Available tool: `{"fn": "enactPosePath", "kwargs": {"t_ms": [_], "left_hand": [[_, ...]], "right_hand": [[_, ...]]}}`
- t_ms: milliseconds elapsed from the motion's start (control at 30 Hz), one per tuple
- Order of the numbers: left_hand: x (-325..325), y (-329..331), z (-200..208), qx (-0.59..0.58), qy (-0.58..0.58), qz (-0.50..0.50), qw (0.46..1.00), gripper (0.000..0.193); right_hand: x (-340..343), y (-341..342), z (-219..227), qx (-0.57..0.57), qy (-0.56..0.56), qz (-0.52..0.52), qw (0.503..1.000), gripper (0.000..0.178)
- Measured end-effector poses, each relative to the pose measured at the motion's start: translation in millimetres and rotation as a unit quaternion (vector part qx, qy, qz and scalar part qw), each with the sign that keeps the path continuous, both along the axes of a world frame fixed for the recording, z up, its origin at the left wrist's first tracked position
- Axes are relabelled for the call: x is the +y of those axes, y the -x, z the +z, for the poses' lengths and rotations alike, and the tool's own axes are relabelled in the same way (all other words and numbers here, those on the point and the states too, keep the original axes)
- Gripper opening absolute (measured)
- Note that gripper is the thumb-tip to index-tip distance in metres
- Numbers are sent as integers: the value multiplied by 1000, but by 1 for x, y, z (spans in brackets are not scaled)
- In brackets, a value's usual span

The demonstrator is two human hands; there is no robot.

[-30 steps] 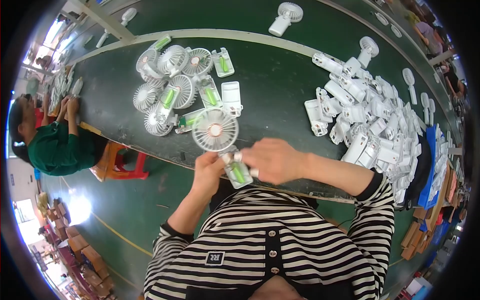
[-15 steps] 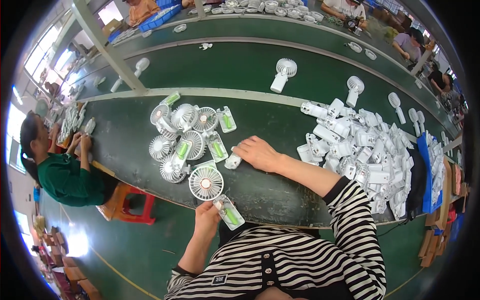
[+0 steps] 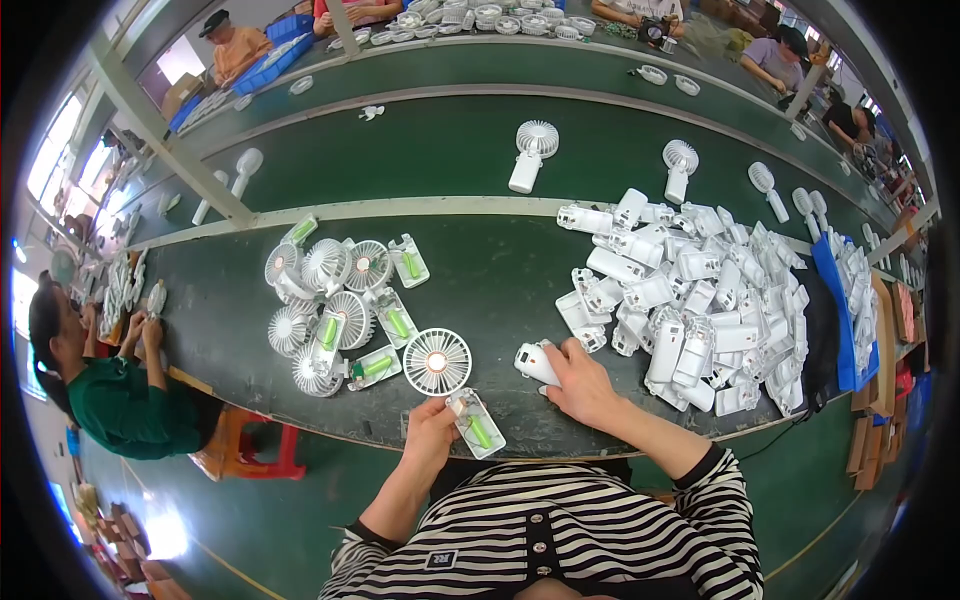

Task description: The person assembles portable fans by fitting the internal battery and circuit components into the handle casing, snapping the cover onto the handle by hand, and placing the completed fans onto a conveyor belt.

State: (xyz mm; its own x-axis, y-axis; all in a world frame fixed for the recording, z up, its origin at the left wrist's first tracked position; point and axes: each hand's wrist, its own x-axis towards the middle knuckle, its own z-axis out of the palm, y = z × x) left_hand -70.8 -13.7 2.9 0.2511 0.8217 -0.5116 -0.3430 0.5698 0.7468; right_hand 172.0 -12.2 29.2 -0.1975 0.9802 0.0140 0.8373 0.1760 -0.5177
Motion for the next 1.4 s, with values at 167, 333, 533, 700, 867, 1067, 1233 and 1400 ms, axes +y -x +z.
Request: {"fn": "enactPosePath", "kwargs": {"t_ms": [167, 333, 533, 700, 867, 1067, 1233, 1400], "left_hand": [[-7, -1, -5, 27, 8, 3, 1000, 25], [-1, -4, -9, 25, 38, 16, 999, 25], [21, -37, 2, 1, 57, -5, 998, 22], [29, -58, 0, -7, 87, -50, 995, 24], [21, -67, 2, -15, 100, -40, 994, 24], [24, -67, 7, -22, 125, -41, 991, 29], [27, -67, 11, -62, 135, -32, 988, 34], [26, -67, 9, -87, 135, -26, 987, 39]], "right_hand": [[-7, -3, -1, -110, -93, 21, 989, 57], [1, -6, -5, -85, -72, 4, 994, 55], [-2, -6, 24, 29, -95, -71, 993, 56], [-8, -8, 35, 45, -46, -85, 994, 55], [-23, -1, 45, 75, -10, -69, 995, 58], [-27, 16, 44, 25, -38, -31, 998, 52], [-25, 28, 36, 5, -35, -12, 999, 54], [-22, 39, 34, -4, -19, -2, 1000, 55]]}}
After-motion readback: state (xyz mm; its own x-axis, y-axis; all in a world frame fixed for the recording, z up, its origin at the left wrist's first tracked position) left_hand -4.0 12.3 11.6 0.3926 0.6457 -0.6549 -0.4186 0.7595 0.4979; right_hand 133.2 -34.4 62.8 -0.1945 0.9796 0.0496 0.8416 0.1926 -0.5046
